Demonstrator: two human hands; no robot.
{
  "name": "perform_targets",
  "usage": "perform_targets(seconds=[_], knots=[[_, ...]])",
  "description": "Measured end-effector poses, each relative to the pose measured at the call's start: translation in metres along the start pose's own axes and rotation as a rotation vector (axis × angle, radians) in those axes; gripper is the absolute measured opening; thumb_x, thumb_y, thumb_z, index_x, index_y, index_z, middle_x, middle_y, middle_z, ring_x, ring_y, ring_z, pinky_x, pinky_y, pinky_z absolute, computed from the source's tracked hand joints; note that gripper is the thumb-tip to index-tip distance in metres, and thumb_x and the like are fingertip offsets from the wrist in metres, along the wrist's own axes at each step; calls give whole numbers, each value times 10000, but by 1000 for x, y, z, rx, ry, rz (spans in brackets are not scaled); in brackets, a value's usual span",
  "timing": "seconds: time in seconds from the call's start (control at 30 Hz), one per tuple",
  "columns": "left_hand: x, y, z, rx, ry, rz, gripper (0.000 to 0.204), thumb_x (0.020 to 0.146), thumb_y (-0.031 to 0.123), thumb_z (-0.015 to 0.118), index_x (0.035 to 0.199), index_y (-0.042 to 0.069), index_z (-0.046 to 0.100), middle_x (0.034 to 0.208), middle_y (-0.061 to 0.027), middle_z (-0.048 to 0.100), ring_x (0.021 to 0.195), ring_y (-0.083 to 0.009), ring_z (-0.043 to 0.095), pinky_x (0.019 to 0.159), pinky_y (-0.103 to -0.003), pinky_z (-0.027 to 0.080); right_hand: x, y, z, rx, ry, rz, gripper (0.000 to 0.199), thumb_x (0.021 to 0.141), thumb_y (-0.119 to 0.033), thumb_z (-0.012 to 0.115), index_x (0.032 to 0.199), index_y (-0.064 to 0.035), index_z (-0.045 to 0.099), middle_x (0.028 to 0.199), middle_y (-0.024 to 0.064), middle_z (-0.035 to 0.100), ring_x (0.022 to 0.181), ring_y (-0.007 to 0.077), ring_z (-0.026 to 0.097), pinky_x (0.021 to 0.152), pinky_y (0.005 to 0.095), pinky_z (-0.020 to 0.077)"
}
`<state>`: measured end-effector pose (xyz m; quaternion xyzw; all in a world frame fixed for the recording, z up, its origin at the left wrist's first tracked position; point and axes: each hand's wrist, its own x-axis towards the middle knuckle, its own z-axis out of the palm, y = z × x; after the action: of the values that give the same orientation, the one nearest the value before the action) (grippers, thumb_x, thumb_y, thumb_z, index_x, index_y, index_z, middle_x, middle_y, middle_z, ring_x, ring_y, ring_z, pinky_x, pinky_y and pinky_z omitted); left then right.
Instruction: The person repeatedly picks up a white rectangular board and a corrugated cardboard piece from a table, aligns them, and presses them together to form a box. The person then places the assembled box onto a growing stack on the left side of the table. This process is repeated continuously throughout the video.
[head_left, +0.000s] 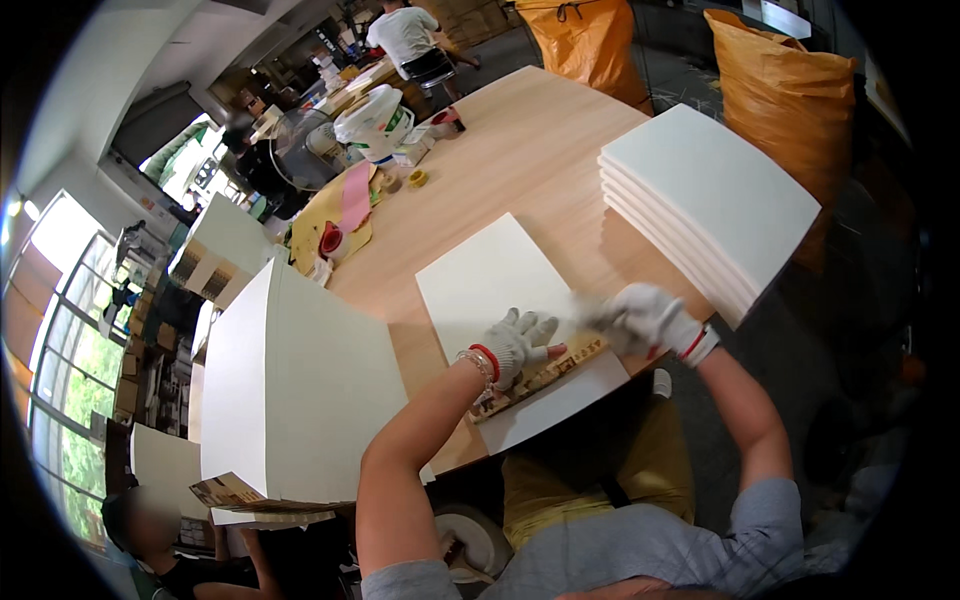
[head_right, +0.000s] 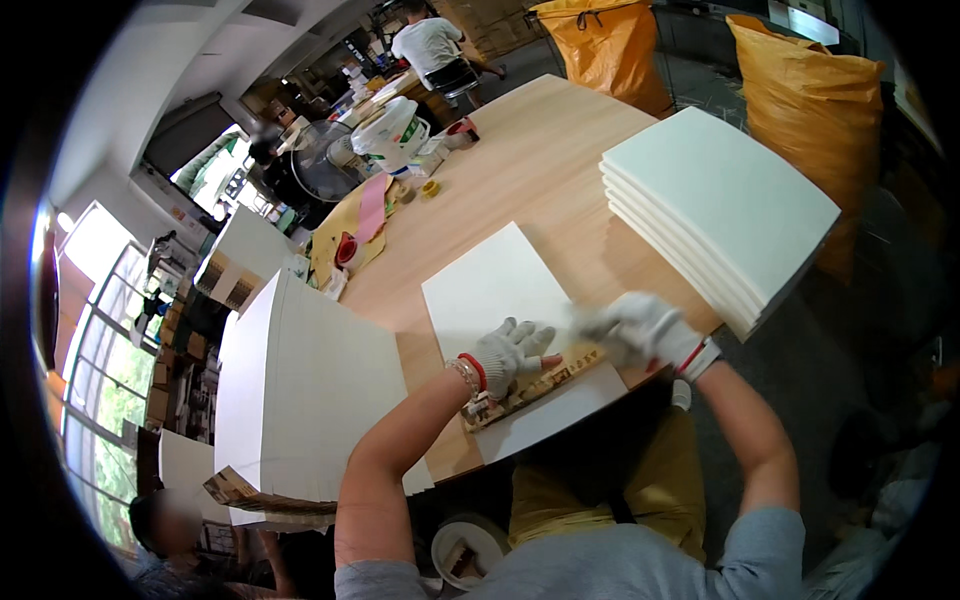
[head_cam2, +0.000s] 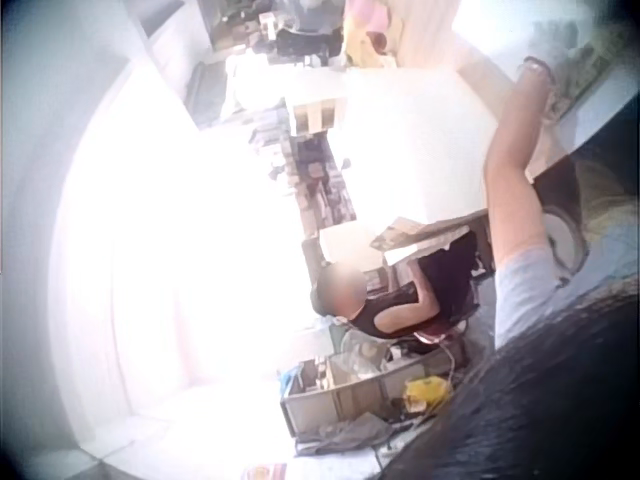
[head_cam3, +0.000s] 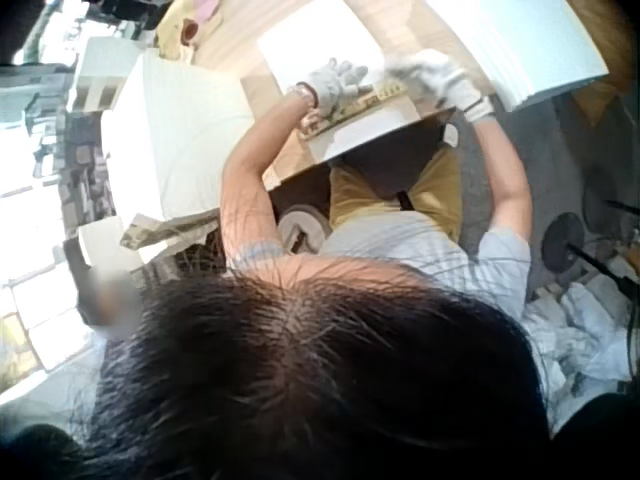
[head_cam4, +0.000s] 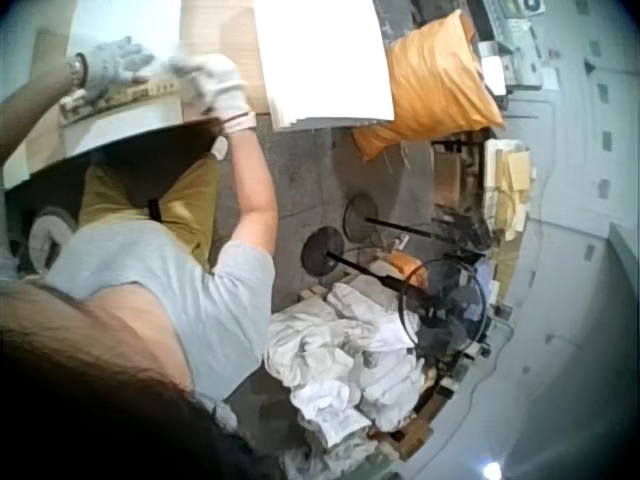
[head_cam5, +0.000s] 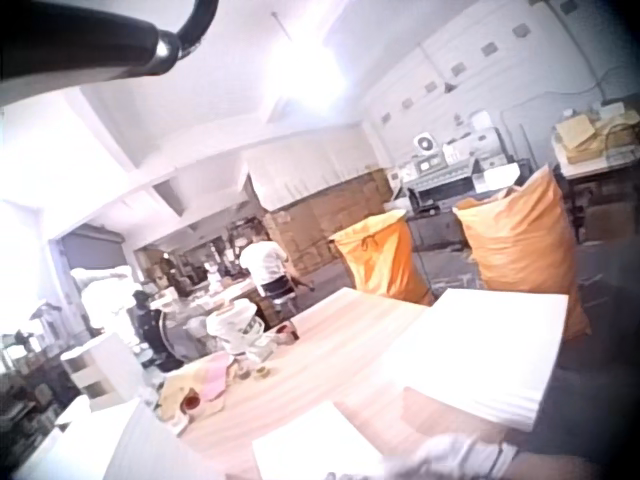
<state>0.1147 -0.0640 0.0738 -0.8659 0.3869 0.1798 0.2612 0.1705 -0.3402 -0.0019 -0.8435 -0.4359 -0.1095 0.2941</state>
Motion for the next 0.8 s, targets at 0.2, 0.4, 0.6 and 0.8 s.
perform_targets(seconds=[0.2,0.4,0.6,0.8], knots=[[19,-4,24,-308,99,12,889,669,93,738,1394,436,355,1536,-104,207,1287,-370,350,1078,-400,329,46,-169,118,27,-190,-338,203,757,-200,586,896,-64,645,846,106,638,787,229,648,651,352,526],[5,-8,23,-204,165,78,887,673,61,707,1390,449,357,1528,-103,221,1293,-357,350,1069,-413,343,58,-186,156,77,-29,-497,190,771,-200,557,908,-85,621,949,90,596,884,251,596,722,371,491],[18,-10,49,-294,276,35,863,677,131,736,1398,423,364,1523,-109,226,1323,-360,312,1089,-430,305,37,-104,82,286,6,-487,263,749,-242,663,981,-131,610,978,22,600,877,208,592,788,307,491],[9,-7,0,-313,14,-24,902,673,190,765,1405,463,313,1518,-103,228,1320,-361,334,1082,-368,353,61,-199,157,122,-123,-284,140,803,-225,573,869,-116,631,906,55,620,880,219,616,738,361,504]])
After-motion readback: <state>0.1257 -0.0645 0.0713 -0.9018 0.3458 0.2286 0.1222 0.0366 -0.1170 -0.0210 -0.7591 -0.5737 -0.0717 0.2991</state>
